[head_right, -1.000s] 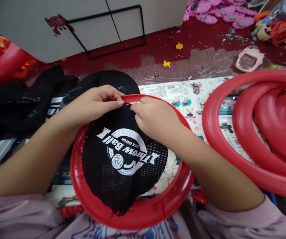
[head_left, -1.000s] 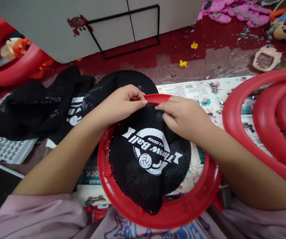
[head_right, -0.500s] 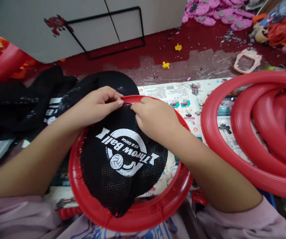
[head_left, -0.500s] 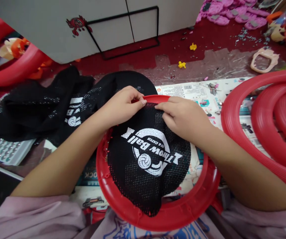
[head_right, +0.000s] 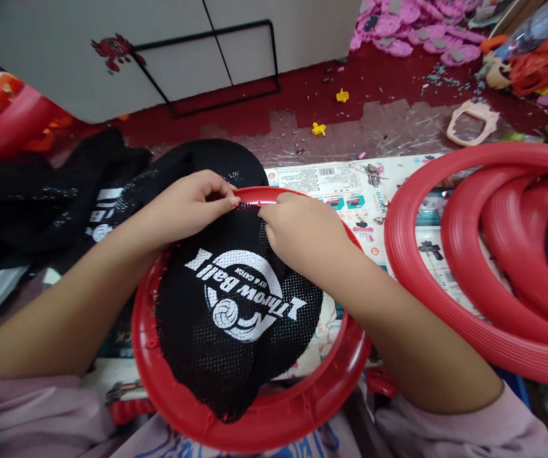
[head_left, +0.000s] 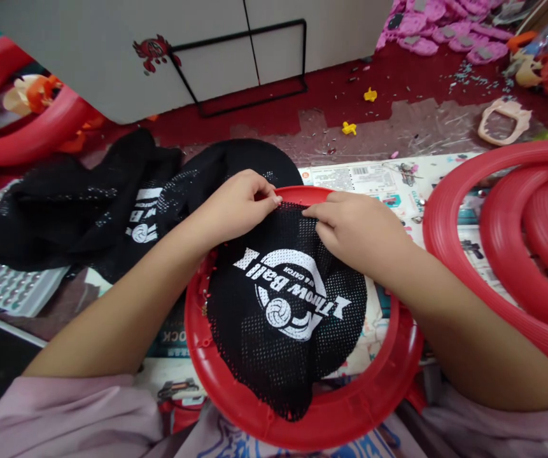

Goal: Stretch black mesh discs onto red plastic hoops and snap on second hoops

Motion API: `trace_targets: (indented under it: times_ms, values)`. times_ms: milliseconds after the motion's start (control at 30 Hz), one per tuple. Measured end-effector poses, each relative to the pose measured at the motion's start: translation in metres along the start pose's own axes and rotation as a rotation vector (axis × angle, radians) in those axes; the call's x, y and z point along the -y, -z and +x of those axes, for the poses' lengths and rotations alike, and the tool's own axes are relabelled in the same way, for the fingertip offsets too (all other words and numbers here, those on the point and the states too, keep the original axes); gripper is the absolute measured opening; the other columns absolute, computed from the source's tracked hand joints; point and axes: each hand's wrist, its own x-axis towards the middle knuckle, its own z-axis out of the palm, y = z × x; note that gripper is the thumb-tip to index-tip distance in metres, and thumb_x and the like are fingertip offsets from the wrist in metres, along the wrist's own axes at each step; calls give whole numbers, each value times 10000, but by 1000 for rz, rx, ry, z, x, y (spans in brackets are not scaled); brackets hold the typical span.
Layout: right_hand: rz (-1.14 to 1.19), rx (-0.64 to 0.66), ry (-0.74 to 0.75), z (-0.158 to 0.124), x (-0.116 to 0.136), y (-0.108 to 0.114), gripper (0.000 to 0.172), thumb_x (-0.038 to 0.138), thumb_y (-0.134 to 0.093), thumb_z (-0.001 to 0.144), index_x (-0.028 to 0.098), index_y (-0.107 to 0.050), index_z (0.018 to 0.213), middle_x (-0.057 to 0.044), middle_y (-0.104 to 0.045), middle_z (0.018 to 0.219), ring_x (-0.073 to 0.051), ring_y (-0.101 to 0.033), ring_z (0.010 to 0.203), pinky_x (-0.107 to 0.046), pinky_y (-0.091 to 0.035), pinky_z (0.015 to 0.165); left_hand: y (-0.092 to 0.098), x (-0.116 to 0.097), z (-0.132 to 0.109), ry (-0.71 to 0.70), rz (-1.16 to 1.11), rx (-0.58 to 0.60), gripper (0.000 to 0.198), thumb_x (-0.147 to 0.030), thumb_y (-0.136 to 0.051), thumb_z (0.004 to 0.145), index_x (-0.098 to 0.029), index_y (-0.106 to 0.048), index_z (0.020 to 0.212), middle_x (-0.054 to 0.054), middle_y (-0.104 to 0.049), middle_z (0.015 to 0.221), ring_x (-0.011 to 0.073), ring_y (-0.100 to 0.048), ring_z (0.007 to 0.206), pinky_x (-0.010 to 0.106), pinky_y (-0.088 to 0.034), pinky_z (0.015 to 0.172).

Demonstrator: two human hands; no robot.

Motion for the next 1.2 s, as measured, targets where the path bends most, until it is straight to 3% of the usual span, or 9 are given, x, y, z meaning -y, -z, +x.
trace_targets:
  times_ms: [133,233,333,500,900,1200]
  values:
    - [32,42,71,0,-1,0,363,136,-448,870,174,-706,1124,-99,-725,1050,-265,-665,938,-354,-472,757,5,-2,-2,-6,-27,-12,205,-309,-535,807,-150,-662,830,31,-659,799,171,-584,719,304,-453,698]
    - [39,36,124,0,-2,-1,355,122,-452,865,156,-700,1116,-94,-726,1060,-257,-661,951,-345,-469,764,5,-6,-3,-173,-88,-41,236,-295,-522,833,-161,-675,951,55,-681,1007,202,-619,940,335,-468,880]
    - [65,-38,159,-1,-4,-1,343,109,-457,855,150,-704,1089,-92,-727,1040,-239,-654,944,-328,-457,773,4,-8,-3,-301,-105,24,206,-275,-549,817,-161,-706,884,69,-668,1116,216,-604,1059,360,-435,987]
    - [64,-137,135,-2,-7,-1,318,146,-454,874,170,-724,1040,-91,-714,951,-215,-634,858,-302,-424,716,1,-4,-2,-206,-177,32,160,-295,-608,777,-184,-719,749,47,-666,1084,207,-619,1013,379,-449,979]
    - [13,-117,78,1,-8,-6,357,147,-447,876,205,-711,1109,-84,-655,883,-201,-574,770,-297,-347,642,-8,-3,0,-234,-92,-70,164,-257,-557,811,-147,-608,699,81,-666,953,214,-622,937,366,-470,882]
    - [-60,-98,40,4,-6,-10,361,168,-439,900,246,-702,1135,-84,-619,855,-199,-532,740,-307,-280,596,-10,-5,-1,-173,-38,-98,180,-262,-553,803,-155,-589,663,67,-680,927,205,-621,888,360,-469,853]
